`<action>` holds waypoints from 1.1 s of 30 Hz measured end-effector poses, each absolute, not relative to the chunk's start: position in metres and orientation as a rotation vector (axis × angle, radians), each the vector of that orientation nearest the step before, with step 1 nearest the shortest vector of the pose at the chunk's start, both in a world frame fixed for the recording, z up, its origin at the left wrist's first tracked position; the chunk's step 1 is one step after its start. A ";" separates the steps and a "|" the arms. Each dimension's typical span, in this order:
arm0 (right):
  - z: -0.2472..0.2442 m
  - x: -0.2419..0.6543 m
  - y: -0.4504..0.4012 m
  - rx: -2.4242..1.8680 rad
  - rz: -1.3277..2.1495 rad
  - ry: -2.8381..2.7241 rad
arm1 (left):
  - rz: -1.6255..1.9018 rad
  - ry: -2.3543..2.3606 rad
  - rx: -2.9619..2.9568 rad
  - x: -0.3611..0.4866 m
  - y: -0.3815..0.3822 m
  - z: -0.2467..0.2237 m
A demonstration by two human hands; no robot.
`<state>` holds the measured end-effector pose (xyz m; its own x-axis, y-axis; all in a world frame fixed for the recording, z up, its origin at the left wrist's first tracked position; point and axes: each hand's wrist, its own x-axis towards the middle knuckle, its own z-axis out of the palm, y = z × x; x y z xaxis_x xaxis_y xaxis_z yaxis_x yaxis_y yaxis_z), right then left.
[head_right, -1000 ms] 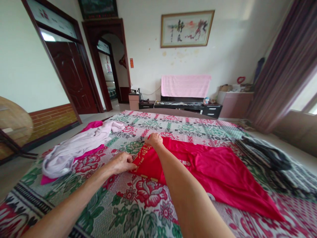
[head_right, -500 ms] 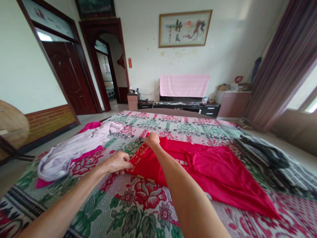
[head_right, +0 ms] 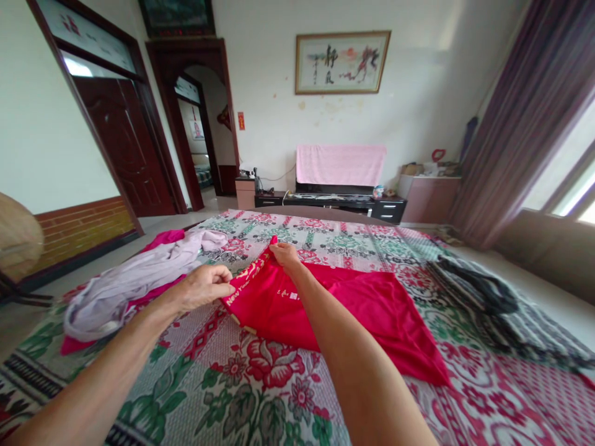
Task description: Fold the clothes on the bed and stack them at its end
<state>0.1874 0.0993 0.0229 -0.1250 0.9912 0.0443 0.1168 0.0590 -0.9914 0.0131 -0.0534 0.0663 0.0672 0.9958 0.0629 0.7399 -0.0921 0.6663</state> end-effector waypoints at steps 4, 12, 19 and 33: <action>0.039 0.228 0.091 -1.139 1.313 -1.321 | 0.759 1.562 1.894 0.054 -0.063 0.083; 0.031 0.302 0.078 -1.125 1.340 -1.164 | 0.696 1.417 2.043 0.128 -0.063 0.070; 0.004 0.341 0.065 -1.317 1.160 -1.217 | 0.647 1.403 2.119 0.173 -0.067 0.039; -0.008 0.346 0.081 -1.529 0.666 -1.437 | 0.730 1.333 2.054 0.181 -0.070 0.027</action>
<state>0.3458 0.0814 -0.0078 0.1773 0.9650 0.1933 0.4760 0.0878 -0.8750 0.1805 -0.0697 0.0270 0.3513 0.9269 0.1320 0.6108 -0.3337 0.7181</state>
